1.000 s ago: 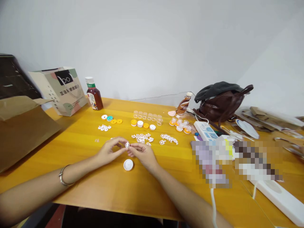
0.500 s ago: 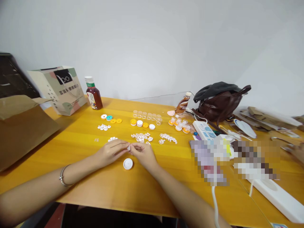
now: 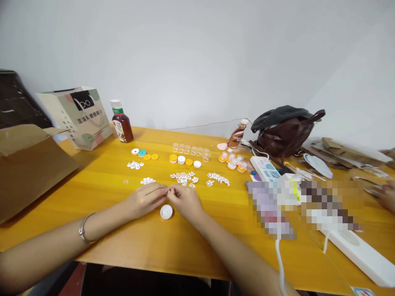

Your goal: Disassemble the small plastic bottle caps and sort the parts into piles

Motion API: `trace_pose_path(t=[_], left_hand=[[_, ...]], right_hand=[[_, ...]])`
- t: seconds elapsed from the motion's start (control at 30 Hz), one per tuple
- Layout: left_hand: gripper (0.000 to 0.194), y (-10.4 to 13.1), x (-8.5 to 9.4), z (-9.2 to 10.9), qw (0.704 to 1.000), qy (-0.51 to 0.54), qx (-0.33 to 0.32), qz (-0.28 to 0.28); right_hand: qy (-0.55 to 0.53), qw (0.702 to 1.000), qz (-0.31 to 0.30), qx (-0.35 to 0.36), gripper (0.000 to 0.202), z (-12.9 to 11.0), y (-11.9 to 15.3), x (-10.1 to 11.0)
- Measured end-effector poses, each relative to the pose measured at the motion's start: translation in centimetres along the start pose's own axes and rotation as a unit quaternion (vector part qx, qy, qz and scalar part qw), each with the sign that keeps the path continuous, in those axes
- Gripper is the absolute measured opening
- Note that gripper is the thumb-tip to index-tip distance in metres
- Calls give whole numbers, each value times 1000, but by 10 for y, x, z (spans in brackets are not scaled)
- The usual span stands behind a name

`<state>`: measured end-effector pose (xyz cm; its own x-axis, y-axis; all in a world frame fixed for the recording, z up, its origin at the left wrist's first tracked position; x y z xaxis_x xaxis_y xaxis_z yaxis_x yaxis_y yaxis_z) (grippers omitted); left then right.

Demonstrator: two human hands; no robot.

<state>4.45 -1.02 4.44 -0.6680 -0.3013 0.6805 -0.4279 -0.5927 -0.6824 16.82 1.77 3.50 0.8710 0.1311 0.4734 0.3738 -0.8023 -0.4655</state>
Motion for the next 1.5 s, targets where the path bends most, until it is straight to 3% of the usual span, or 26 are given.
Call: trace_pose_path(t=[0.17,0.33,0.43,0.63,0.77,0.87,0.97,1.03,1.23,1.37,1.5], left_hand=[[19,-6,6,-13,986,136,92,-37],[20,-4,1,-29,945,264,187,-48],[21,-3,1,-28,948,263,175,-46],[27,-4,9,-11,988,142,58,-24],[23,-5,16,-15,987,135,82,25],[23,-4,19,-23,981,145,116,58],[24,-2,12,-33,968,186,166,33],[24,0,5,-39,951,218,219,12],[19,3,-8,-47,908,251,336,-25],[25,-3,-7,-42,904,280,319,-57],[28,-4,-8,-39,898,301,310,-76]], right_hand=[[-205,973,17,-103,18,12,0,-4],[-305,938,60,-151,23,17,2,-5],[-324,933,55,-144,27,16,3,-8],[-329,928,36,-172,23,17,8,-16],[-242,962,44,-116,22,15,7,-6],[-127,986,97,-46,21,16,2,16],[-33,987,155,-25,21,27,-5,40],[34,987,155,-14,21,35,-11,49],[155,983,100,17,21,51,-18,43],[157,983,92,11,19,54,-18,41],[134,983,123,17,18,41,-18,46]])
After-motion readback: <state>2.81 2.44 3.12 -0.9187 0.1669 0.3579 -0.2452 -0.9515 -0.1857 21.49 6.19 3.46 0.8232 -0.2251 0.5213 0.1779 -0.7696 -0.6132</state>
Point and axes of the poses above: each hand's wrist, its own y-axis away from the middle knuckle, its own x-axis out of the back of the hand, z = x × y, the point moved 6 cm from there along -y, towards the middle knuckle, and after that the axes turned 14 degrees about x, right-handed, at the moved point
